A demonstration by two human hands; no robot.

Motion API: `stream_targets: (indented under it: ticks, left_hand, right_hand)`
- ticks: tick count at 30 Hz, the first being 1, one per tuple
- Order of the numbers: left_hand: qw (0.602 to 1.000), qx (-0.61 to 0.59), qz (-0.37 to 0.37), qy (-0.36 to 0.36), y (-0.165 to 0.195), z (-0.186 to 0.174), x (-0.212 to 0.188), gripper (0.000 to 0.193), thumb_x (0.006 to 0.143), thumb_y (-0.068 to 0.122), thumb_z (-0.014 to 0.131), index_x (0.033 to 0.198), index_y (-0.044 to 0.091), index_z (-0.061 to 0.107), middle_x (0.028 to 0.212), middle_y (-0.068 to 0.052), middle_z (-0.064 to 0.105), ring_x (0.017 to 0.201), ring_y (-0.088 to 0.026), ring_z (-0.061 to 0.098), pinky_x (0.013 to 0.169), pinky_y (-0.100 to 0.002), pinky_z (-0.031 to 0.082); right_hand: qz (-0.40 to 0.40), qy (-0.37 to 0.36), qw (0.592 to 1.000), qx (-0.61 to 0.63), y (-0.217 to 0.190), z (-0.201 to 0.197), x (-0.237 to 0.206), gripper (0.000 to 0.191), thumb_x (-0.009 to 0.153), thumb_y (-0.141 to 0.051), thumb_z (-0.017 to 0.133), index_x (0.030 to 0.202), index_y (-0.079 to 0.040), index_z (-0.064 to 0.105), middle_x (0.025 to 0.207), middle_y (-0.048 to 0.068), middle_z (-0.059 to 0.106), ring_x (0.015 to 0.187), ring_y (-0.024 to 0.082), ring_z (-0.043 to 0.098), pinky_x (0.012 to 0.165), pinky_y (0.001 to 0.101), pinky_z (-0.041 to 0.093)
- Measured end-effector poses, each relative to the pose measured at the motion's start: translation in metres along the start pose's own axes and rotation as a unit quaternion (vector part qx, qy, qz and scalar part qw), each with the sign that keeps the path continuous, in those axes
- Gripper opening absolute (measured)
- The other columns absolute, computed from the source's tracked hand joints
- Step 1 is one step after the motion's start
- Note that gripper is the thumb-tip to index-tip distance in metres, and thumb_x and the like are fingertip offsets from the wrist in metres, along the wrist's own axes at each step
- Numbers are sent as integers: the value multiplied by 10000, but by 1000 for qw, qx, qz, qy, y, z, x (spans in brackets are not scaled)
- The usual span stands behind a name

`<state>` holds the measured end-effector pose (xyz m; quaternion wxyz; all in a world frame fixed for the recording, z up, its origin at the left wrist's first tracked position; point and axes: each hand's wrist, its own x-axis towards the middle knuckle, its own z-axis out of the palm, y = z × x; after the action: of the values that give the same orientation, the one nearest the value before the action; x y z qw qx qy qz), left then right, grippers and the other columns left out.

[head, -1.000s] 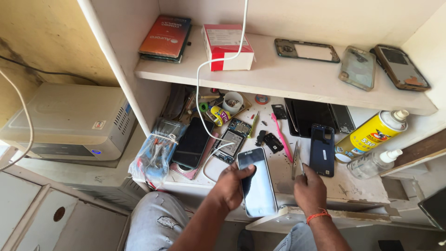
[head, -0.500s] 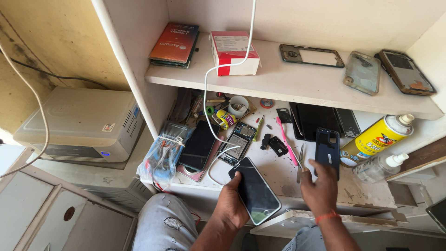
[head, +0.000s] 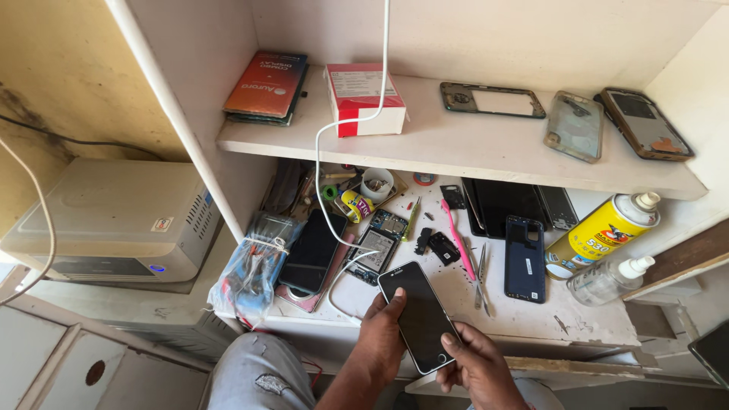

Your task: The person sits at a cluttered repair bench holding a smartphone, opens it and removes the back cover and internal components, then picks up a replacement LCD screen, peels the protective film from it, and holds the new screen next to the phone body comparing the parts.

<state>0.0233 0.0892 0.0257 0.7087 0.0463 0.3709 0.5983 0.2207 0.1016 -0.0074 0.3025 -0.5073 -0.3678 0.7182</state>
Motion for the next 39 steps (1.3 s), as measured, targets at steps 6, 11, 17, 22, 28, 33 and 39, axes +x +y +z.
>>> stream_targets:
  ticks: [6,11,17,22,28,33,39]
  left_hand:
    - [994,99,-3,37,3,0,9,464,980,378,568,1386,157,523,1201,-126,734,1106,-248,680,962,-406,518]
    - [987,147,-11,59,4,-8,21,433,996,358,597,1356,117,587,1226,-78,703,1111,-213,680,935,-405,567]
    - [988,144,-7,51,1,-22,29,373,999,327,573,1281,89,631,1211,-95,739,1139,-225,720,883,-395,618]
    - [989,142,1,43,-4,-24,31,349,1002,316,583,1260,89,642,1183,-97,742,1100,-223,726,861,-393,620]
    - [989,145,0,39,-3,-24,30,347,1002,322,580,1258,96,645,1164,-83,746,1073,-207,730,850,-385,624]
    - [988,149,2,32,-3,-25,30,356,1006,322,580,1264,84,643,1162,-87,743,1082,-210,726,861,-387,624]
    - [987,155,4,30,-7,-27,32,359,1010,321,564,1269,83,638,1173,-83,737,1101,-210,727,872,-387,631]
  right_hand:
    - [-65,32,996,56,-2,-15,7,385,920,-276,650,1239,-61,656,815,50,652,573,213,653,532,364,533]
    - [-119,53,987,99,-20,-37,19,280,974,-269,609,1113,-30,655,860,91,695,670,210,664,624,379,557]
    - [-161,123,970,134,-45,-48,40,192,1001,-239,603,1084,-68,633,905,78,680,764,215,668,717,408,563]
    - [-143,107,970,167,-65,-51,73,140,1010,-223,612,1035,-85,613,912,75,673,816,233,679,775,422,571]
    - [-145,95,954,243,-72,-51,119,123,1018,-201,646,994,-88,603,890,104,660,848,256,678,815,415,593]
    - [-143,108,940,289,-77,-55,140,90,1025,-158,613,1004,-75,584,944,128,651,901,275,684,882,451,606]
    - [-104,116,898,411,-100,-52,141,261,1044,-104,545,1239,33,439,1261,274,580,1167,371,643,1065,523,484]
